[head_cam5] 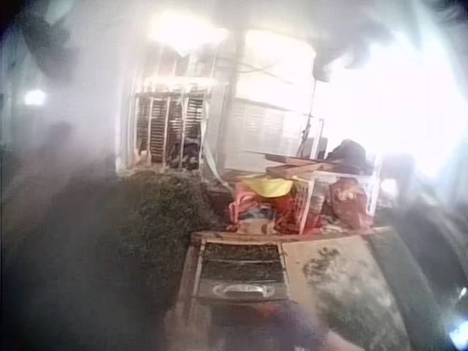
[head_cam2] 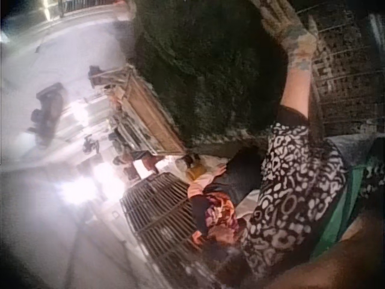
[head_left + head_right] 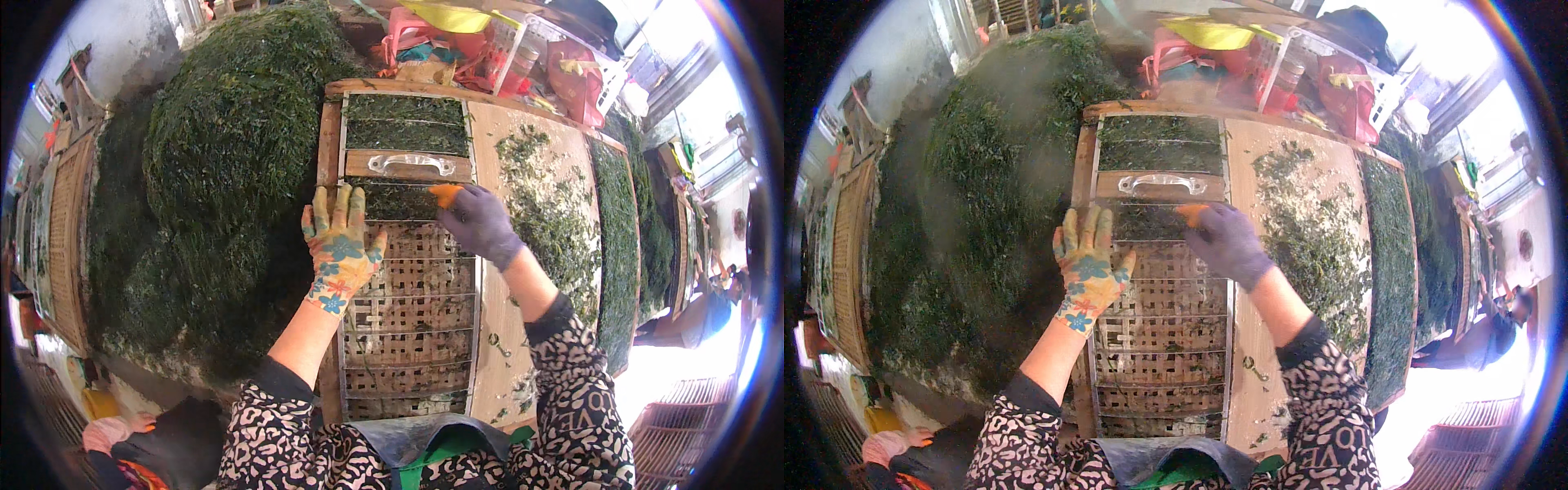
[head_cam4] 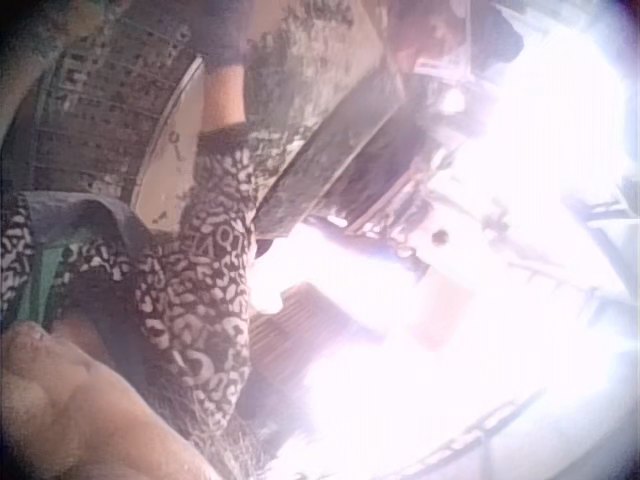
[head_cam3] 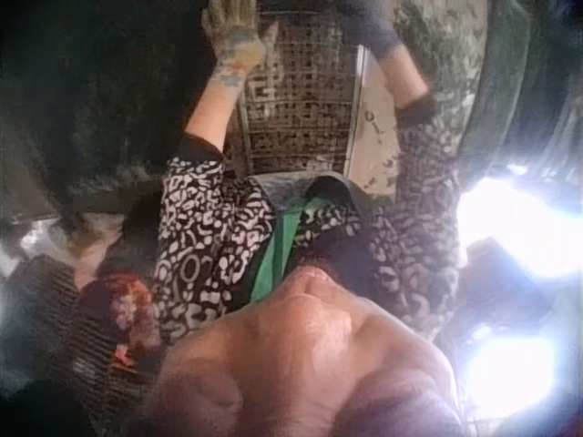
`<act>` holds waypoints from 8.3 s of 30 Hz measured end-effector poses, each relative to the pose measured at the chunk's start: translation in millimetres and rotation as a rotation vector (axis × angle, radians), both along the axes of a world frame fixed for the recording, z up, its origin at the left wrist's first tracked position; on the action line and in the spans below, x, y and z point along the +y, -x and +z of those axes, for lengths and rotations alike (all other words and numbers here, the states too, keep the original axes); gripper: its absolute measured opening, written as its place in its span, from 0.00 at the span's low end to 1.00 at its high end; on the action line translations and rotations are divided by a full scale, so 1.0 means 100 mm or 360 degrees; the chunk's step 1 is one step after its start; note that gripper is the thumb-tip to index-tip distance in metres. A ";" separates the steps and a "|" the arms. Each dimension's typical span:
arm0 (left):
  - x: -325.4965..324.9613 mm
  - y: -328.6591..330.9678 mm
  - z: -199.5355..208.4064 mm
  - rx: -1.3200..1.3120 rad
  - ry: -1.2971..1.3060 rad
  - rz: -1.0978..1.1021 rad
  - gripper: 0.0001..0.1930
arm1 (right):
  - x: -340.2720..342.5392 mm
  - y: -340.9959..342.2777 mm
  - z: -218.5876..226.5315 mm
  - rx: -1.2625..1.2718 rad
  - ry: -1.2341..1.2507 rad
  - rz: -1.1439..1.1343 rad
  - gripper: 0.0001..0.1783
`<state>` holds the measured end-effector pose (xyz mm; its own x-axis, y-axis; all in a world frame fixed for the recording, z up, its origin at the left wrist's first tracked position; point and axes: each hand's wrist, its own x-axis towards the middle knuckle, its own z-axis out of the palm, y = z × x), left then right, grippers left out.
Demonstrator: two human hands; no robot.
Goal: The person repeatedly picks bunches of green herbs from a large pile, trims them with shears, and places the trimmed pieces into a rectangular wooden tray. The person also briefly retrieves a white bag from a green crate and places it on the floor.
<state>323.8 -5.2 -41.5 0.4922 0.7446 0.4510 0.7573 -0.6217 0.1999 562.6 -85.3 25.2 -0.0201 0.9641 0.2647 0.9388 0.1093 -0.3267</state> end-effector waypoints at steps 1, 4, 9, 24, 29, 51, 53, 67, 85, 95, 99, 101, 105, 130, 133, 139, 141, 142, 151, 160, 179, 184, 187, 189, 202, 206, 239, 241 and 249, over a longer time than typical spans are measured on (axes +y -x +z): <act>-0.01 0.00 -0.02 0.0021 -0.0002 0.0050 0.39 | -0.05 -0.05 0.03 -0.0101 0.0300 -0.0185 0.15; -0.02 0.00 -0.05 -0.0050 -0.0085 0.0096 0.35 | -0.02 -0.05 -0.09 -0.0394 0.0361 0.0040 0.14; 0.03 0.01 -0.07 -0.0075 -0.0046 -0.0200 0.33 | 0.34 0.26 -0.50 -0.0171 -0.0098 0.0008 0.13; 0.04 0.00 -0.19 -0.0367 -0.0029 -0.0220 0.41 | 0.67 0.53 -0.22 -0.0184 0.0140 -0.0214 0.23; 0.07 -0.03 -0.21 -0.0070 0.0030 -0.0194 0.26 | 0.46 0.41 -0.18 0.0327 -0.0128 -0.0119 0.13; -1.42 2.93 -0.40 -0.0777 0.0652 -0.0448 0.33 | 0.54 3.25 -0.40 -0.0242 0.0511 0.0246 0.41; -1.62 3.76 -0.60 -0.1078 0.1004 -0.0090 0.32 | 0.63 3.80 -0.79 -0.0384 0.0577 0.0219 0.45; -2.05 5.68 -1.61 -0.0881 0.0512 0.0895 0.28 | 1.49 3.36 1.03 0.0813 0.0273 0.0396 0.25; 0.08 4.55 0.97 -0.1902 0.0502 -0.0393 0.37 | 1.34 3.54 2.73 0.0518 0.0281 0.0534 0.25; 0.00 3.32 0.26 -0.1403 0.1907 -0.0416 0.22 | 1.30 3.18 1.63 -0.0312 0.0070 0.0185 0.37; -0.18 3.35 0.10 -0.1923 0.2520 0.0066 0.20 | 1.01 3.13 0.66 -0.0136 0.0773 0.0641 0.38; -0.10 3.25 0.41 -0.1824 0.2430 -0.0176 0.13 | 0.92 3.32 0.10 -0.0112 0.0668 0.0812 0.35; -0.04 3.14 1.30 -0.1752 0.2184 -0.0554 0.11 | 0.84 3.53 -0.50 0.0711 0.0449 0.0417 0.24; 0.22 3.45 4.19 -0.1675 0.1128 -0.1342 0.23 | 0.67 3.26 0.20 0.1416 0.0188 0.0161 0.43; 0.03 3.32 3.55 -0.1552 0.1237 -0.0931 0.25 | 0.74 3.60 1.12 0.1581 -0.0361 0.0841 0.46; -0.06 3.58 2.91 -0.2174 0.1993 -0.0869 0.19 | 0.71 4.14 1.33 0.1346 0.0442 0.0854 0.23; 0.08 3.87 2.70 -0.2272 0.2150 -0.0769 0.18 | 0.66 4.04 0.88 0.1659 0.0717 0.0657 0.21; 0.13 4.01 2.56 -0.2309 0.2084 -0.0918 0.18 | 0.64 3.98 0.62 0.1661 0.0658 0.0570 0.24; 0.00 4.34 1.66 -0.2176 0.1586 -0.0235 0.15 | 0.62 3.97 -0.16 0.1915 0.0562 -0.0373 0.19; -0.17 3.92 0.35 -0.2541 0.2320 0.0063 0.18 | 0.30 4.66 0.67 0.0366 0.0687 0.0129 0.38; 0.19 4.70 1.29 -0.3134 0.1760 -0.0559 0.09 | -0.22 4.54 -0.82 0.0727 0.1342 0.0279 0.20; 0.11 4.85 0.83 -0.2463 0.1944 -0.0427 0.10 | 0.01 4.62 -0.45 0.0185 0.1770 0.0604 0.19; -0.28 4.53 0.22 -0.1948 0.2501 -0.0294 0.16 | 0.28 4.76 -0.21 0.0629 0.1478 0.0643 0.19; -0.53 4.49 -0.07 -0.1273 0.1888 -0.0449 0.17 | 0.41 4.67 -0.16 0.0159 0.1122 0.0526 0.19; -1.26 4.11 0.37 -0.1840 0.2721 0.0167 0.25 | -0.56 4.26 -1.11 0.2230 0.1633 0.0288 0.39; -2.01 3.15 0.68 -0.0285 0.2927 -0.0461 0.19 | -1.06 3.93 -0.82 0.2939 0.1429 0.0110 0.32; 1.16 1.44 0.76 -0.0373 0.1943 -0.0379 0.24 | -0.29 0.42 -0.29 0.0810 0.0492 -0.0312 0.16; 1.18 1.66 0.85 -0.0064 0.1573 -0.0046 0.24 | -0.29 0.40 -0.31 0.0958 0.0609 -0.0348 0.14; -0.36 0.29 0.22 0.0419 -0.0016 -0.0604 0.24 | -0.63 0.31 -0.18 0.1147 0.0056 -0.0283 0.19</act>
